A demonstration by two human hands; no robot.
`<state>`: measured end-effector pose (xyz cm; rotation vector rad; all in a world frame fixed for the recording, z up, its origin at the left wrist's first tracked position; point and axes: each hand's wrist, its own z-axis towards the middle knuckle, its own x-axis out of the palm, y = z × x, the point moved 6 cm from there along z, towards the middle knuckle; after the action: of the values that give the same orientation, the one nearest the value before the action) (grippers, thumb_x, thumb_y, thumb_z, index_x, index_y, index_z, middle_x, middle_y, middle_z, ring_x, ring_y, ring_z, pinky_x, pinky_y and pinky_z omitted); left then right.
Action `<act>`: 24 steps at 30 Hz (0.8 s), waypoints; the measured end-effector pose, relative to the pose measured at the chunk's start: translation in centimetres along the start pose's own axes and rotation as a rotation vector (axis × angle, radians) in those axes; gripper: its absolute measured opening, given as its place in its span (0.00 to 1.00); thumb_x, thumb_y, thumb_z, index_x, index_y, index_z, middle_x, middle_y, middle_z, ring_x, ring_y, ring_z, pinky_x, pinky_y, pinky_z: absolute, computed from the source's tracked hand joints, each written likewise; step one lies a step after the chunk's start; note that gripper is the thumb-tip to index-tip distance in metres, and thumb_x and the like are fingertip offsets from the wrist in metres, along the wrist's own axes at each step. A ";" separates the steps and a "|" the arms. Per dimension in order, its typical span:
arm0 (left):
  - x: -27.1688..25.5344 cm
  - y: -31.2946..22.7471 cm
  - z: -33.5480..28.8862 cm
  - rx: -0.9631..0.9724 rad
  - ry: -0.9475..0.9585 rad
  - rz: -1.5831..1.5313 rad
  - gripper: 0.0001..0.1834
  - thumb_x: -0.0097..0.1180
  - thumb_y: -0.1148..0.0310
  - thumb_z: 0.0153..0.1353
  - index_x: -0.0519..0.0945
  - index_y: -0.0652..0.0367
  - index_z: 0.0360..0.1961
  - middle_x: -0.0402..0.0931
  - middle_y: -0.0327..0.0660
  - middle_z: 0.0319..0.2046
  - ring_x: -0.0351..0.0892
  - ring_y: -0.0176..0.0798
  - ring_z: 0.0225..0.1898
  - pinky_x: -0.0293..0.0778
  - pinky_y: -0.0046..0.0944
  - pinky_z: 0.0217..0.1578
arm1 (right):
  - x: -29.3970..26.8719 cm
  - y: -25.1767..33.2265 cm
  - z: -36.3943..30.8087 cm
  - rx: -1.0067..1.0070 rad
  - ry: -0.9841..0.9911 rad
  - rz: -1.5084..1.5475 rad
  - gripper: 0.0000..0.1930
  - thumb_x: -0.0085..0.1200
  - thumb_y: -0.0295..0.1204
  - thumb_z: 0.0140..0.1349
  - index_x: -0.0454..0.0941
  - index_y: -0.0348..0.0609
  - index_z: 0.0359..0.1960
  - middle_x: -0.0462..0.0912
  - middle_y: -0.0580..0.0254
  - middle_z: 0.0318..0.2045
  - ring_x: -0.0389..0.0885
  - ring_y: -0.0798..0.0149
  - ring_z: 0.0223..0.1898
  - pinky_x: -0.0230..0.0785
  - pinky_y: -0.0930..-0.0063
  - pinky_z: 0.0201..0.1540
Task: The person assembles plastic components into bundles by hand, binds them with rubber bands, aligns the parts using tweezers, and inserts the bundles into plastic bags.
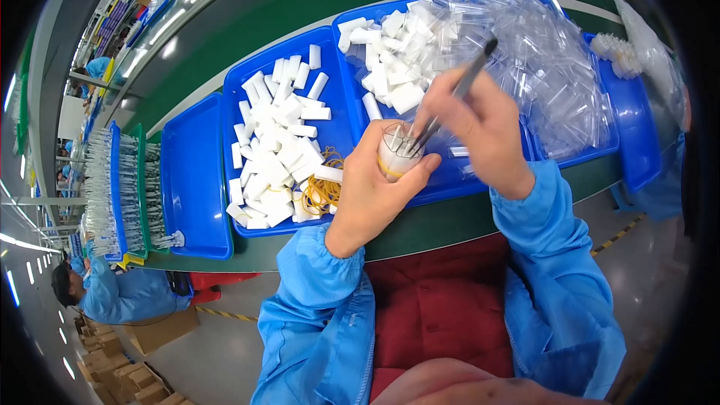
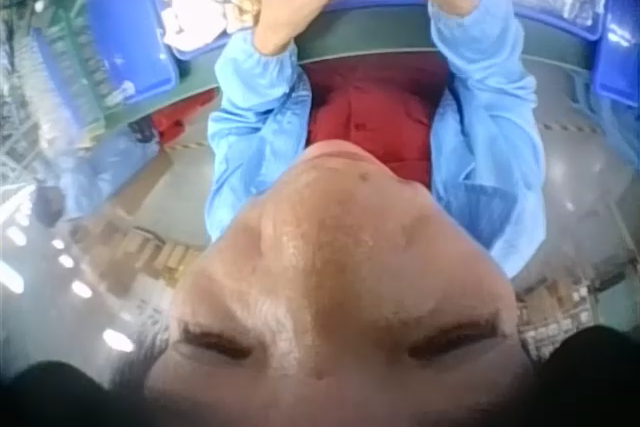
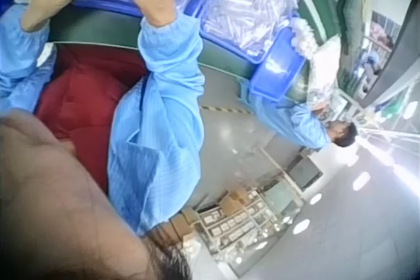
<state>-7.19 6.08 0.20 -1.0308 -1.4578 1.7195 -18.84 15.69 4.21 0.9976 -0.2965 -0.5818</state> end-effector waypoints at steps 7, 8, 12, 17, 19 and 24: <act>-0.1 -0.8 0.6 0.199 -0.078 0.133 0.25 0.68 0.69 0.56 0.71 0.64 0.53 0.78 0.44 0.42 0.78 0.35 0.43 0.74 0.35 0.45 | -1.8 -2.7 0.1 0.244 -0.373 0.447 0.14 0.47 0.38 0.73 0.75 0.38 0.44 0.80 0.61 0.34 0.79 0.71 0.35 0.73 0.74 0.43; -0.4 -1.0 0.5 0.226 -0.085 0.187 0.25 0.68 0.71 0.55 0.72 0.63 0.51 0.78 0.44 0.43 0.79 0.35 0.44 0.74 0.34 0.44 | -1.9 -2.0 0.3 0.182 -0.365 0.356 0.13 0.48 0.36 0.72 0.76 0.38 0.44 0.81 0.61 0.35 0.79 0.71 0.35 0.74 0.74 0.43; -2.9 -0.4 0.7 0.073 -0.256 -0.071 0.23 0.69 0.73 0.55 0.70 0.60 0.48 0.77 0.40 0.38 0.78 0.31 0.35 0.75 0.30 0.37 | -1.8 0.0 0.4 -0.017 -0.339 -0.097 0.09 0.54 0.29 0.68 0.78 0.39 0.45 0.82 0.60 0.37 0.81 0.69 0.37 0.74 0.74 0.41; -4.0 0.4 1.2 -0.018 -0.314 -0.325 0.26 0.66 0.71 0.58 0.66 0.61 0.53 0.75 0.39 0.37 0.76 0.30 0.33 0.75 0.29 0.35 | 1.2 -0.7 0.0 -0.077 0.161 -0.396 0.16 0.63 0.27 0.57 0.78 0.43 0.49 0.82 0.58 0.42 0.81 0.59 0.42 0.72 0.68 0.45; -3.7 0.6 1.4 -0.014 -0.269 -0.513 0.30 0.61 0.68 0.63 0.63 0.64 0.62 0.75 0.41 0.40 0.76 0.31 0.38 0.75 0.31 0.39 | 3.0 -0.1 -0.7 -0.218 0.448 -0.762 0.22 0.67 0.32 0.52 0.78 0.45 0.49 0.81 0.58 0.46 0.77 0.53 0.48 0.67 0.64 0.52; -3.3 0.4 1.6 -0.040 -0.183 -0.558 0.32 0.59 0.68 0.64 0.60 0.65 0.66 0.75 0.46 0.48 0.77 0.35 0.45 0.74 0.33 0.47 | 2.0 1.0 0.2 -0.189 0.242 -0.696 0.33 0.70 0.31 0.45 0.74 0.46 0.57 0.76 0.57 0.54 0.74 0.51 0.53 0.65 0.62 0.55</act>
<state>-6.99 2.41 0.45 -0.4255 -1.7003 1.4018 -17.00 14.78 5.16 0.9657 0.3356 -1.0832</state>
